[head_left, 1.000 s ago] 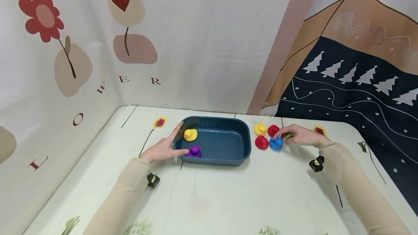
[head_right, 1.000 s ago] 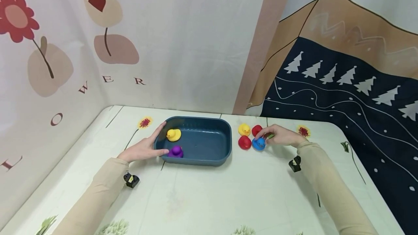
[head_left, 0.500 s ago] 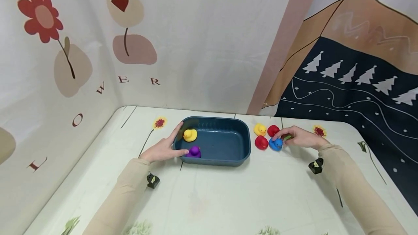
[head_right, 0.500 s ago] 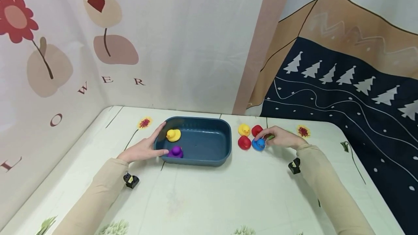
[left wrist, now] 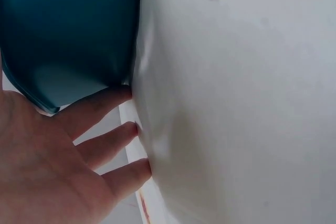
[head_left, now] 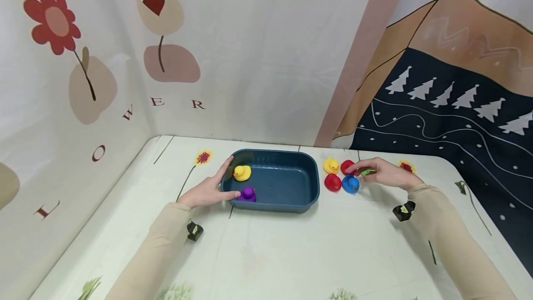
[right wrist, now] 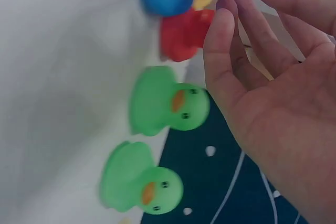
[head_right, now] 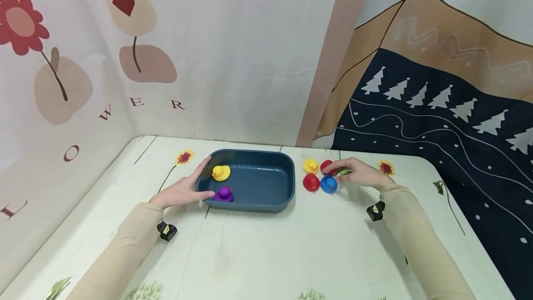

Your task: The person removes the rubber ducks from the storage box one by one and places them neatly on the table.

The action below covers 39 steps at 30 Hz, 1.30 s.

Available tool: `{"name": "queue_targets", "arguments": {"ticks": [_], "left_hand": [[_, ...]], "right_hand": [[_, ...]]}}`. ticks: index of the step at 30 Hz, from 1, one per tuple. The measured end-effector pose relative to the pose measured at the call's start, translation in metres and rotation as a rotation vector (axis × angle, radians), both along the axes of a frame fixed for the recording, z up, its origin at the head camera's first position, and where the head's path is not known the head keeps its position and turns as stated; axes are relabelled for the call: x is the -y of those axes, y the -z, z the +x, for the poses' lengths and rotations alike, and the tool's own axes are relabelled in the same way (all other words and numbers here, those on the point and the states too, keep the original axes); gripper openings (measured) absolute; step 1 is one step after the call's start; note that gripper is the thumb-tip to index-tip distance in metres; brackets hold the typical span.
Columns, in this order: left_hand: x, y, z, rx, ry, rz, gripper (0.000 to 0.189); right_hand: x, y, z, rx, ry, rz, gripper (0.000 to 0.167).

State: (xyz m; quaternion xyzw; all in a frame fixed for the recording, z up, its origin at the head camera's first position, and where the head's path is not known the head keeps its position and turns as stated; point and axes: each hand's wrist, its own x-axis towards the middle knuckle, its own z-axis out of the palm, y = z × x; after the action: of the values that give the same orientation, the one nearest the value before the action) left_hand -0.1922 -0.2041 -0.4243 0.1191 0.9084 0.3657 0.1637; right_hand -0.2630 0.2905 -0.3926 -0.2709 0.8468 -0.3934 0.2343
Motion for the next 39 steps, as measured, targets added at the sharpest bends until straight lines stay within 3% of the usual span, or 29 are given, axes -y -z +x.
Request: {"name": "queue_targets", "arguments": {"ticks": [15, 29, 39], "left_hand": [[0.001, 0.0, 0.0, -0.012, 0.005, -0.008, 0.105], [0.001, 0.0, 0.0, -0.007, 0.002, -0.028, 0.106], [0.003, 0.001, 0.0, -0.019, -0.004, -0.025, 0.104]], "right_hand": [[0.028, -0.017, 0.011, -0.082, 0.013, -0.031, 0.034], [0.058, -0.01, 0.016, -0.06, -0.136, -0.168, 0.033], [0.084, -0.011, 0.022, -0.027, -0.196, -0.193, 0.03]]}}
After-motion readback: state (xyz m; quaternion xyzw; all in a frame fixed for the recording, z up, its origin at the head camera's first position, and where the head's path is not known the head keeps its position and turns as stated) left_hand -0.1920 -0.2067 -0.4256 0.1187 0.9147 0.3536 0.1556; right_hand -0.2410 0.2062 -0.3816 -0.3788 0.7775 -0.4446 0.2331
